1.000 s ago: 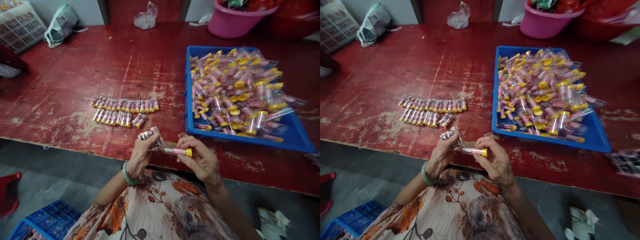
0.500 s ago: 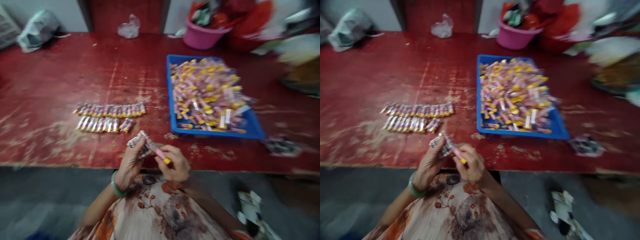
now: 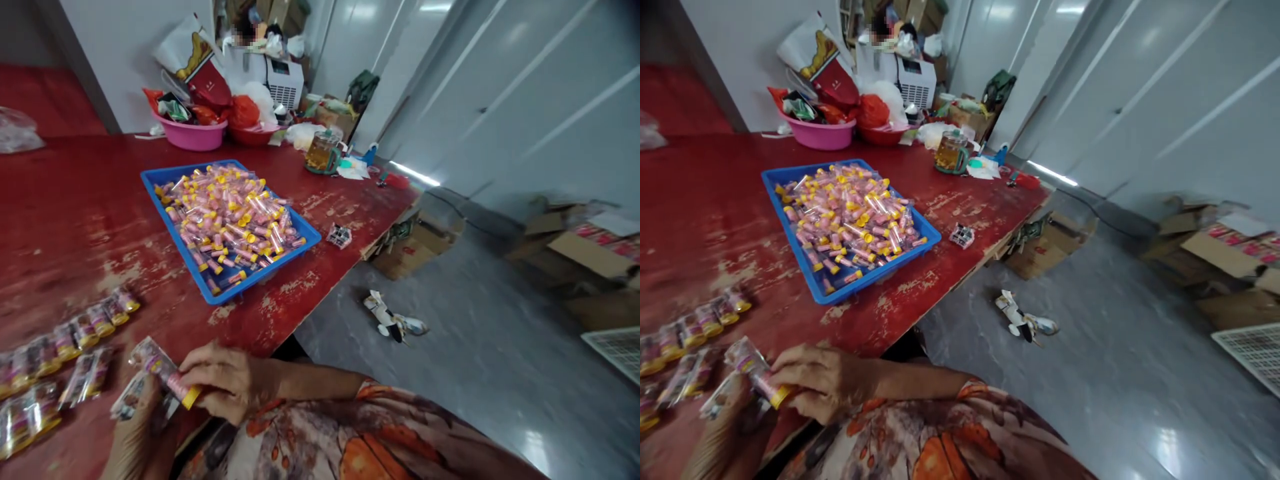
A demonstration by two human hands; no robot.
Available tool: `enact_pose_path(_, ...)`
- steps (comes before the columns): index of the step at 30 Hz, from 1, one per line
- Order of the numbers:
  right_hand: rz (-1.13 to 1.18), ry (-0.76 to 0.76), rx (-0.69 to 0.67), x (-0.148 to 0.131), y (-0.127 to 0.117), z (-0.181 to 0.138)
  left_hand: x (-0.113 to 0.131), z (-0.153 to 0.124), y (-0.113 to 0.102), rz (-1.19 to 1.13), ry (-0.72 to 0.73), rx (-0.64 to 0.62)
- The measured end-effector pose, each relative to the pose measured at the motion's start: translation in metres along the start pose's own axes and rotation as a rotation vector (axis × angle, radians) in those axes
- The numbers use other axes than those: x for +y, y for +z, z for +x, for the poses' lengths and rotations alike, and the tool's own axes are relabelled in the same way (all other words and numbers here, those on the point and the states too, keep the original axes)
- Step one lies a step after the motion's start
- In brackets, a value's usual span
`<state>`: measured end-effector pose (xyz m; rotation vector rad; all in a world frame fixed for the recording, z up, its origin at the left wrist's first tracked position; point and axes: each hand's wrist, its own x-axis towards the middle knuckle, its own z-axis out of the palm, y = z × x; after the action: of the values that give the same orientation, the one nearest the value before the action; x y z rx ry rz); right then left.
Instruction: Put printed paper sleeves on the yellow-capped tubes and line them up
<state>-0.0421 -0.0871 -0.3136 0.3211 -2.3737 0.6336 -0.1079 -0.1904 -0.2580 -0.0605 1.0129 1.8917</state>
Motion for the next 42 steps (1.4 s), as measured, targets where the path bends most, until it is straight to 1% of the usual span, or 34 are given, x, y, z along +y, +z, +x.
enact_pose_path(2, 0.073, 0.022, 0.166, -0.008, -0.007, 0.0, -0.007, 0.0, -0.004, 0.023, 0.024, 0.073)
enact_pose_path(4, 0.182, 0.096, 0.346, -0.018, -0.012, 0.001, -0.008, -0.005, -0.009, 0.032, 0.054, 0.177)
enact_pose_path(5, 0.237, 0.16, 0.394, -0.023, -0.014, 0.002, -0.008, -0.008, -0.011, 0.04, 0.069, 0.219)
enact_pose_path(6, 0.275, 0.214, 0.422, -0.026, -0.015, 0.002, -0.007, -0.012, -0.013, 0.04, 0.081, 0.234)
enact_pose_path(7, 0.296, 0.255, 0.446, -0.029, -0.016, 0.003, -0.006, -0.015, -0.015, 0.026, 0.088, 0.222)
enact_pose_path(9, 0.298, 0.285, 0.454, -0.03, -0.016, 0.005, -0.005, -0.017, -0.018, -0.01, 0.092, 0.179)
enact_pose_path(13, 0.24, 0.262, 0.457, -0.035, -0.015, 0.011, -0.008, -0.02, -0.022, -0.052, 0.108, 0.106)
enact_pose_path(18, 0.167, 0.23, 0.495, -0.041, -0.014, 0.019, -0.01, -0.024, -0.027, -0.069, 0.107, 0.065)
enact_pose_path(25, 0.174, 0.184, 0.492, -0.041, -0.012, 0.015, -0.01, -0.027, -0.026, -0.078, 0.089, 0.072)
enact_pose_path(34, 0.147, 0.175, 0.482, -0.043, -0.011, 0.009, -0.014, -0.027, -0.027, -0.041, 0.132, 0.046)
enact_pose_path(42, 0.092, 0.199, 0.441, -0.044, -0.011, 0.009, -0.013, -0.028, -0.026, -0.079, 0.107, 0.098)
